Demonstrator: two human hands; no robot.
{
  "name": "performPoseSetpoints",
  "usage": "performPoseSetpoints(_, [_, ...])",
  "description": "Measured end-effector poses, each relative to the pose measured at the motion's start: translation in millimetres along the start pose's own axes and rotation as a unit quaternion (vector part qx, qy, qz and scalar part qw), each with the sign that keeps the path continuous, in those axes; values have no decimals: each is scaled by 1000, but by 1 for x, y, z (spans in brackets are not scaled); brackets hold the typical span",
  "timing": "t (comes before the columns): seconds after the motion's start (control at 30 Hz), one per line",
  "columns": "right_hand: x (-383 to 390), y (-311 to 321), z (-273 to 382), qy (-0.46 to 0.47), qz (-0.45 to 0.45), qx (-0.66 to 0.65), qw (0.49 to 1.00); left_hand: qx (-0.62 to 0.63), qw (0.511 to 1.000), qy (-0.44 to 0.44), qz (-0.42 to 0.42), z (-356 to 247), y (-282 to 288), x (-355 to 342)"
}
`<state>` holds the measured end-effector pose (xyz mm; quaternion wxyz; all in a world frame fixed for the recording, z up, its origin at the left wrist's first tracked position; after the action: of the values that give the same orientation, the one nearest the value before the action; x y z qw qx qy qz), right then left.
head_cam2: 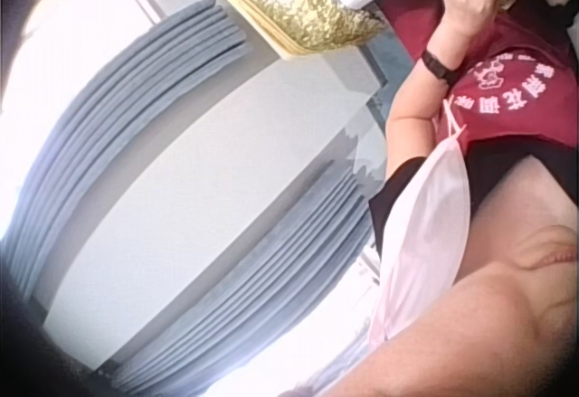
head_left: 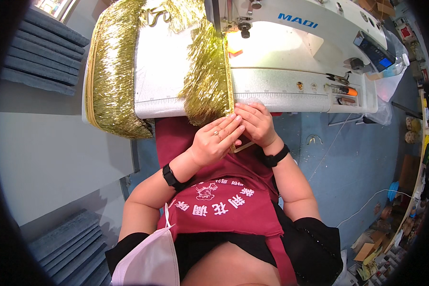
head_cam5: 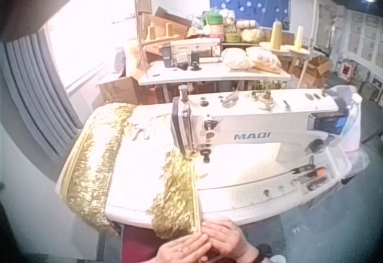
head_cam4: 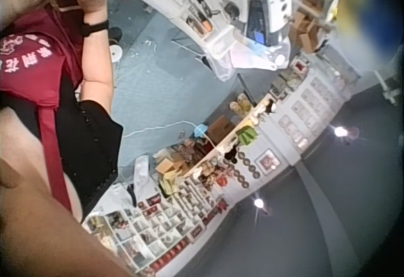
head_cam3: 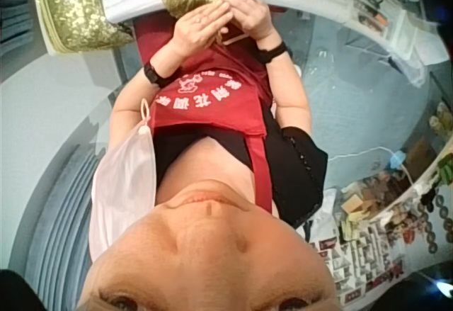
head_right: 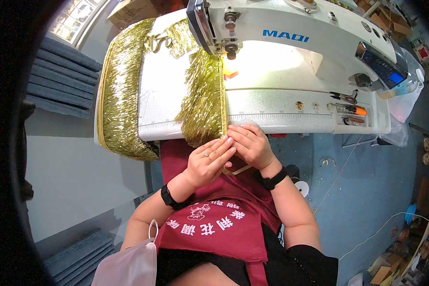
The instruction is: The person sews a gold tinsel-like fabric using a sewing machine. They guide the material under the needle, trim excess threads with scissors, and adjust the fabric repeatedly to continue stitching.
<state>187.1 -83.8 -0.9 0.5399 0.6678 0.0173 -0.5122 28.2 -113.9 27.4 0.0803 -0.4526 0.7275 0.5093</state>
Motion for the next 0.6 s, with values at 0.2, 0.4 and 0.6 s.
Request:
performPoseSetpoints(0.2, [-1,0,-1,4,-2,-9,1000,-3,1000,-4,0,0,0,0])
performPoseSetpoints(0.4, [-1,-1,-1,7,-11,-10,1000,-2,1000,-5,-1,0,-1,0])
performPoseSetpoints(0.6, [-2,-3,-2,9,-19,-18,1000,-4,1000,-3,2,2,-2,1])
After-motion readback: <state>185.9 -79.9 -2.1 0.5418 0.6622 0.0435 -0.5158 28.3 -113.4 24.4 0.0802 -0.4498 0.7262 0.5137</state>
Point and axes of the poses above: each hand's wrist, its own x-axis away from the middle knuckle, its own y-axis out of the back of the hand, z = x × y, the point moved 5 cm from there along -x, towards the middle knuckle, and after that the axes turned 13 degrees about x, right-handed, at the moved point
